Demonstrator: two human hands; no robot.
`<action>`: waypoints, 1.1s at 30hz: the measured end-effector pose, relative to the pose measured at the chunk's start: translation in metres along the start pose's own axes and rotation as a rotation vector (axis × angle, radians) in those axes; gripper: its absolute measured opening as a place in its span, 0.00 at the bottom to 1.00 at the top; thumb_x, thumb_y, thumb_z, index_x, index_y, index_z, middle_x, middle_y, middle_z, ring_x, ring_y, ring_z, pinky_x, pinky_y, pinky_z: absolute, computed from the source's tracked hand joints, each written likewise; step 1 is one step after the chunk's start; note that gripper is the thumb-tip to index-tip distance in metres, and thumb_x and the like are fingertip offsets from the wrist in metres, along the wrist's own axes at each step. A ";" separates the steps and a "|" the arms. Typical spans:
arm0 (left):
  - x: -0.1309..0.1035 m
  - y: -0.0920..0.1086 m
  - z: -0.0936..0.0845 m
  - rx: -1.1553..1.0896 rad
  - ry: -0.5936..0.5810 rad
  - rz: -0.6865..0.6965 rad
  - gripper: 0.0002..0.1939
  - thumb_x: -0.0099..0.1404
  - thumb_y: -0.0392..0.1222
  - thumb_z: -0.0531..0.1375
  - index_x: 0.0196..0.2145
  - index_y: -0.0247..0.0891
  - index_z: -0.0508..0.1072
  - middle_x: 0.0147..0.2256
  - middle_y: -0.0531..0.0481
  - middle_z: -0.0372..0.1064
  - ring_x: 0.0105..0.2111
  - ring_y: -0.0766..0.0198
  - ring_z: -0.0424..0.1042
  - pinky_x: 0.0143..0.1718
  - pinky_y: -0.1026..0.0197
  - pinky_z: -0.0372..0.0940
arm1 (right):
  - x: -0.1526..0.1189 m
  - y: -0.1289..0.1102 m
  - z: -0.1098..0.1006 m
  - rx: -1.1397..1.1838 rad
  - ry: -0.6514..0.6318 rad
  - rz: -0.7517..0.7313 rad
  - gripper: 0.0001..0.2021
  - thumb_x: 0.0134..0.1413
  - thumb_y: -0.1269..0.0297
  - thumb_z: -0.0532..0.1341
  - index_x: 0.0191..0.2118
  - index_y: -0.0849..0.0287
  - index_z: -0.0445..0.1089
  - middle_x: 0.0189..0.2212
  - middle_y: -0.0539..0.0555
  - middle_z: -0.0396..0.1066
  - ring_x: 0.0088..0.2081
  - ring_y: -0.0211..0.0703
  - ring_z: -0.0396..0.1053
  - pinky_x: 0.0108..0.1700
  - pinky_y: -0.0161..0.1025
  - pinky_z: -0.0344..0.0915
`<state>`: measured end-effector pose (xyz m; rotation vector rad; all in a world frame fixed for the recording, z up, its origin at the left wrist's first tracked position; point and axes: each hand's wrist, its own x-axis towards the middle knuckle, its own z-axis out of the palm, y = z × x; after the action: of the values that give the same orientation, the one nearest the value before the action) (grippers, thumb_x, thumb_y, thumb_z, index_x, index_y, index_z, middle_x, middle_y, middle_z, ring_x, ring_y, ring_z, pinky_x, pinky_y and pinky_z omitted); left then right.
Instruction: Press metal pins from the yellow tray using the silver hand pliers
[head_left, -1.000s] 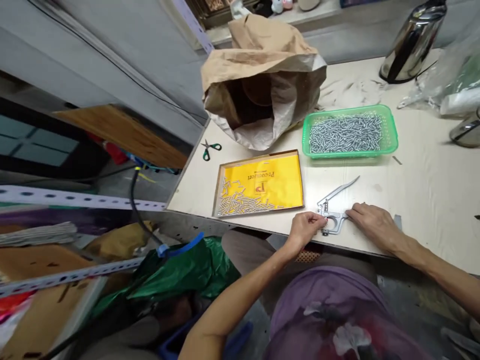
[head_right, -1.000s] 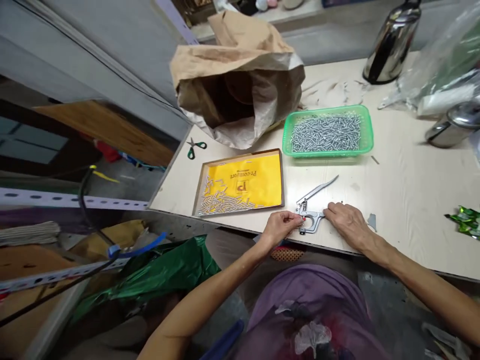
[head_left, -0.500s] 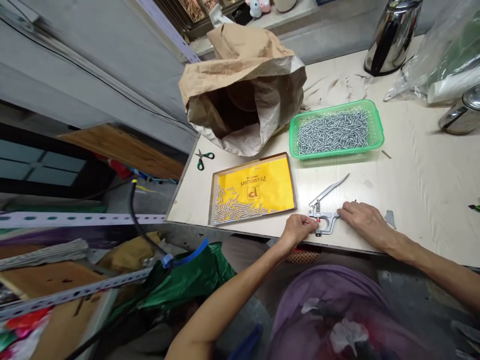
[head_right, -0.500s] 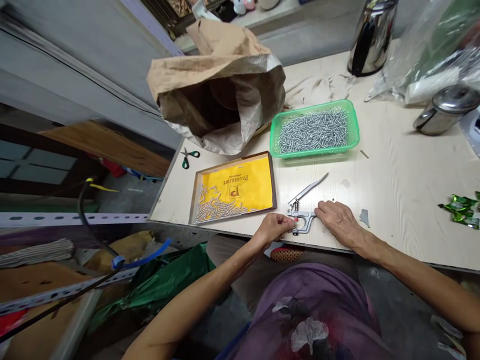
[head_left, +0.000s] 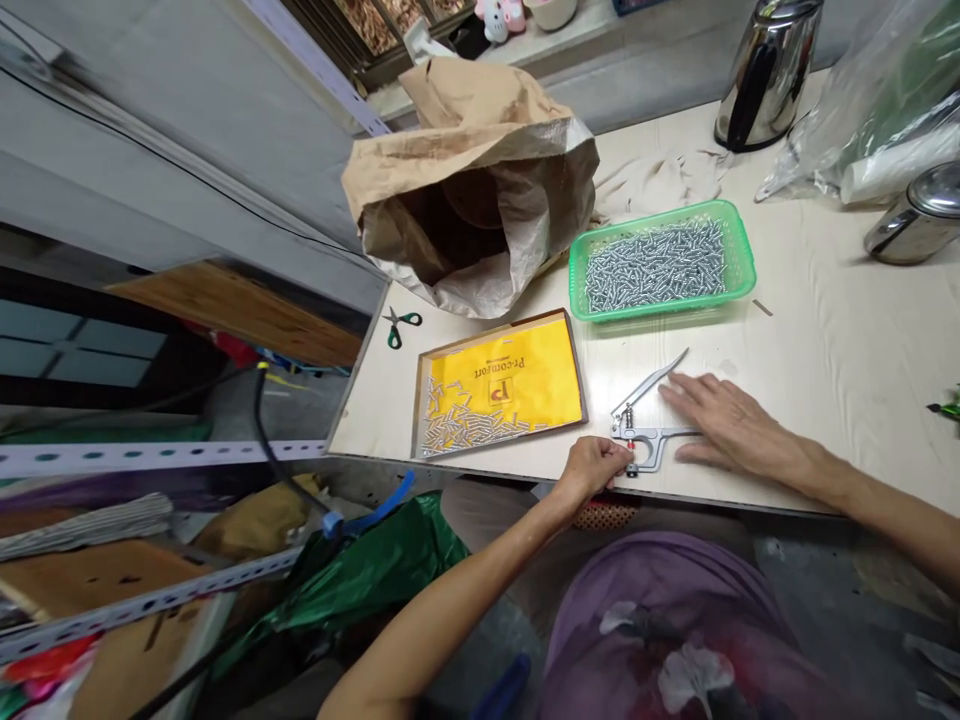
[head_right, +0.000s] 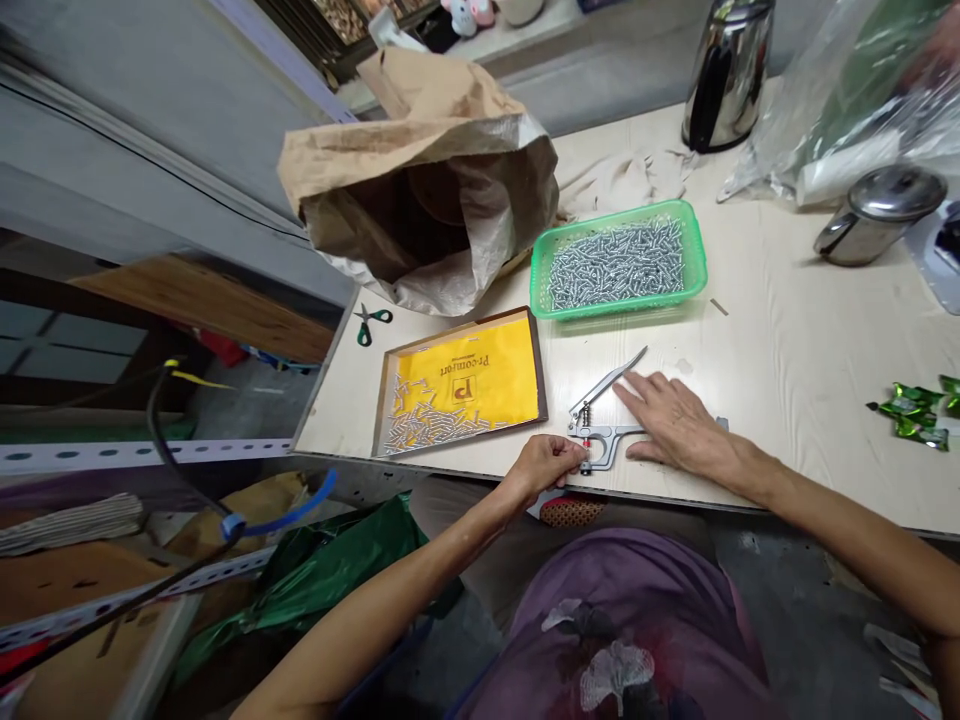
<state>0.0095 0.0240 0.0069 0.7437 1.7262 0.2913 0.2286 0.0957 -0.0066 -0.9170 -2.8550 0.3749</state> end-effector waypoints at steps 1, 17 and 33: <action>0.000 -0.002 0.000 0.000 0.003 0.000 0.08 0.58 0.40 0.63 0.26 0.31 0.75 0.16 0.59 0.61 0.13 0.75 0.54 0.17 0.68 0.47 | 0.003 0.008 -0.001 -0.014 -0.010 -0.003 0.38 0.54 0.48 0.64 0.65 0.65 0.55 0.63 0.72 0.56 0.60 0.64 0.58 0.54 0.55 0.62; 0.005 -0.014 0.005 -0.022 0.020 0.021 0.10 0.59 0.42 0.63 0.26 0.31 0.74 0.16 0.59 0.62 0.12 0.76 0.53 0.16 0.68 0.46 | 0.026 0.025 -0.011 -0.130 -0.174 -0.038 0.36 0.44 0.45 0.68 0.54 0.66 0.65 0.47 0.65 0.71 0.48 0.60 0.65 0.52 0.53 0.57; 0.018 0.016 0.031 0.910 0.299 0.981 0.30 0.62 0.44 0.66 0.58 0.34 0.61 0.58 0.35 0.63 0.56 0.47 0.64 0.54 0.46 0.64 | 0.013 0.007 -0.014 -0.207 -0.054 -0.055 0.17 0.54 0.59 0.66 0.46 0.64 0.69 0.39 0.60 0.72 0.40 0.51 0.65 0.43 0.44 0.55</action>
<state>0.0416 0.0414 -0.0073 2.3109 1.6035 0.2669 0.2244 0.1122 0.0058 -0.8701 -3.0040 0.1008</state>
